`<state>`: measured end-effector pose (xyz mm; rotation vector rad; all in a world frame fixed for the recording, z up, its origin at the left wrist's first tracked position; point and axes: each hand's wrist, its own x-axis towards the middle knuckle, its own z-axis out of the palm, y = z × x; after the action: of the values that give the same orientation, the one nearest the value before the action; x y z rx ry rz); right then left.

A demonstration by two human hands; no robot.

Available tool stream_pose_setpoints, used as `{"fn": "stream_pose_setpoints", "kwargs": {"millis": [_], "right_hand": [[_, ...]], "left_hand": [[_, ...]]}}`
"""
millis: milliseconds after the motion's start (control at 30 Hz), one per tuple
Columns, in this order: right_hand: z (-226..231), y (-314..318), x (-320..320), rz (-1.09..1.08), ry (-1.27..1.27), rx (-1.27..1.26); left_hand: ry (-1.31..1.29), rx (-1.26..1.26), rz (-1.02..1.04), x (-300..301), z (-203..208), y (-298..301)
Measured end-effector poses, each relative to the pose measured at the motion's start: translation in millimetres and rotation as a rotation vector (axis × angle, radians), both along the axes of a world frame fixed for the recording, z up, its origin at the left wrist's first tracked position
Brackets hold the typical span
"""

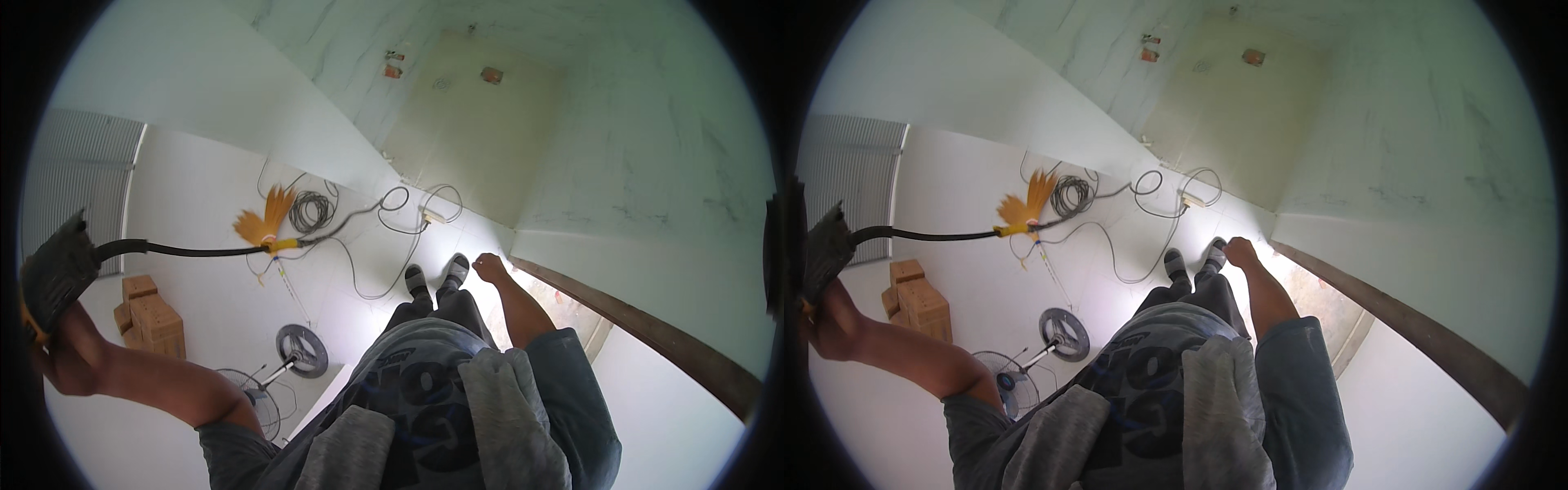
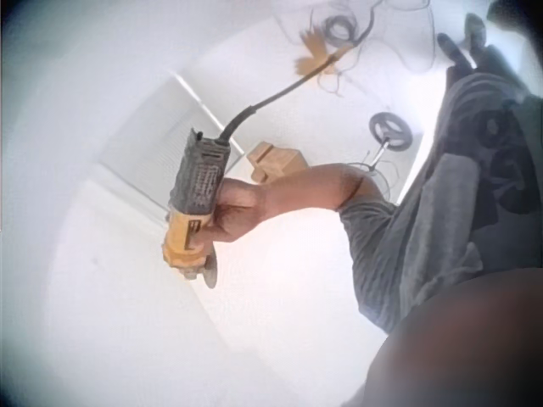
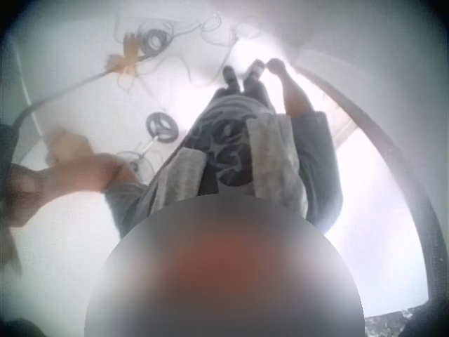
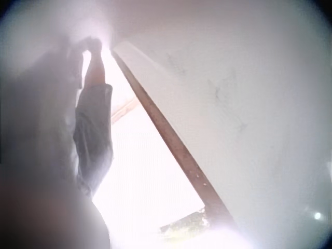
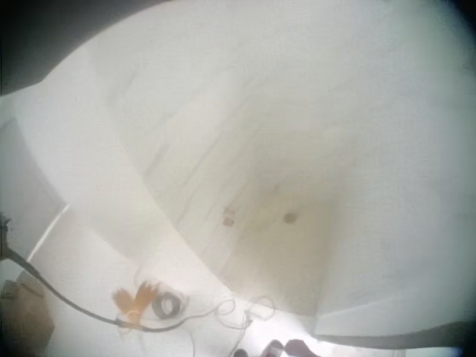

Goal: The person uses an angle grinder to cut square holes in the tiled floor of a bathroom. They position the tool, cut along marked lines, and remove the cut tile pieces.

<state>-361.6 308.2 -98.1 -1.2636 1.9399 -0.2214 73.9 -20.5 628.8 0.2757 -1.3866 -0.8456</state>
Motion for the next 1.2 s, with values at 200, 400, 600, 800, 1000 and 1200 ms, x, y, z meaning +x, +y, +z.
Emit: {"fn": "stream_pose_setpoints", "kwargs": {"millis": [200,400,600,800,1000,1200], "right_hand": [[9,77,-38,-0.09,0.12,0.158],[74,104,-35,-0.446,-0.197,0.077],[188,55,-49,-0.68,-0.571,-0.179],[278,-5,-97,-0.666,-0.55,-0.389],[342,-100,-183,-0.661,-0.606,-0.543],[414,-169,-241,-0.665,-0.57,-0.635]], "left_hand": [[-0.103,0.236,-0.668,-88,-36,-7],[-0.563,0.386,-0.33,-246,-118,-26],[-1.242,0.289,-0.311,-404,-170,-40],[-1.455,0.242,-0.198,-474,-207,-54],[-1.474,-0.288,0.131,-529,-143,-68],[-1.616,-0.279,0.405,-579,-43,-50]]}}
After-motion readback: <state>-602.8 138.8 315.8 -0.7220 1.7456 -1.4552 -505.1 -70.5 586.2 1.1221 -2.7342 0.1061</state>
